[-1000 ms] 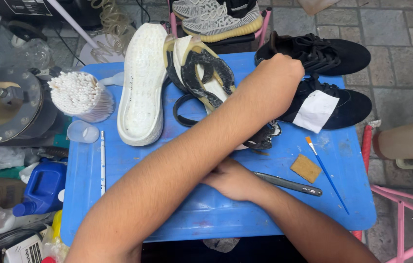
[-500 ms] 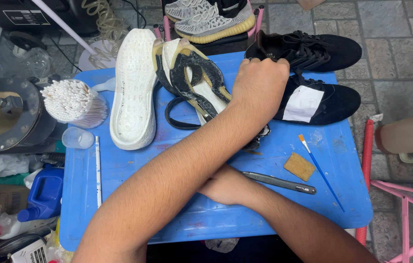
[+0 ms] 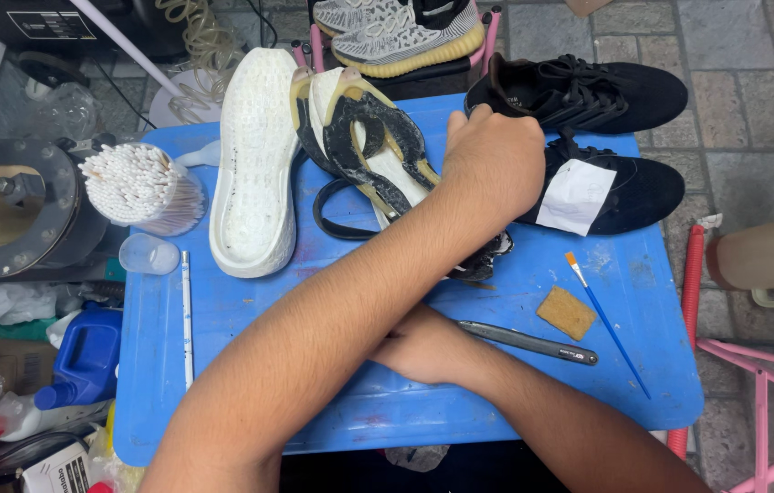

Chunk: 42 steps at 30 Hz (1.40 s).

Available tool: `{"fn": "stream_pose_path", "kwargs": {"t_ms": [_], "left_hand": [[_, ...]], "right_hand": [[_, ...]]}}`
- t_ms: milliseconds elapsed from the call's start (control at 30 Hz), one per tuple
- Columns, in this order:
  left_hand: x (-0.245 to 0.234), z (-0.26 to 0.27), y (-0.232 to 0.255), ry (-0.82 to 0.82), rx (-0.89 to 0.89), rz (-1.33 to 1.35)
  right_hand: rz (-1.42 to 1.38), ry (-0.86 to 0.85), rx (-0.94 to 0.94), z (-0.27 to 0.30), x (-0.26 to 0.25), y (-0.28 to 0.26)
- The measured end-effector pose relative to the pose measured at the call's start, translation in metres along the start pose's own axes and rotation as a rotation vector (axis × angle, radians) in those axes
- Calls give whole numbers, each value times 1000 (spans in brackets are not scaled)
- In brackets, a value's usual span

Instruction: The person uses a small knife to scrape residue off a white paper towel on a blue workbench. They then pick up a white shoe sole and inspect it, turning it over in their hands. The workspace contains various cleaning supplies, cotton swabs, and other shoes.

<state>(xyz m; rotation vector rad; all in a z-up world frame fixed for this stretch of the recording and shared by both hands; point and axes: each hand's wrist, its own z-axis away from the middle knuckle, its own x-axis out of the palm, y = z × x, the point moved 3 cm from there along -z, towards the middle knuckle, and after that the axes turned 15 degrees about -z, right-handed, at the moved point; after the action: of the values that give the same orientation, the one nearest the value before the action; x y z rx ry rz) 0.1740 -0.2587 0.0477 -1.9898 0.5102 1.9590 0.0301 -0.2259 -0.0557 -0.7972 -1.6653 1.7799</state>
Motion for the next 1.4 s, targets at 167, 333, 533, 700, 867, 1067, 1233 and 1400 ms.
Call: {"fn": "stream_pose_path", "kwargs": {"t_ms": [167,333,533,700,867,1067,1233,1400], "left_hand": [[0,-10,3,-153,36,83],[3,-7,-8,141,241,84],[1,-2,-17,253,329,308],[-33,29,-43,541,402,693],[-50,126,-101,473,100,971],[14,209,-135,679,-442,1188],[29,242,-104,493,-70,786],[25,257,-96,84,-8,1423]], "right_hand": [[18,23,7,-1,-1,-8],[-118,13,116,-3,1,-16],[-233,10,104,-4,3,-15],[-211,16,63,-3,2,-11],[-104,174,94,4,2,-14],[-655,235,-42,9,10,-33],[-573,352,-183,7,11,-12],[-783,439,-51,8,-2,-2]]}}
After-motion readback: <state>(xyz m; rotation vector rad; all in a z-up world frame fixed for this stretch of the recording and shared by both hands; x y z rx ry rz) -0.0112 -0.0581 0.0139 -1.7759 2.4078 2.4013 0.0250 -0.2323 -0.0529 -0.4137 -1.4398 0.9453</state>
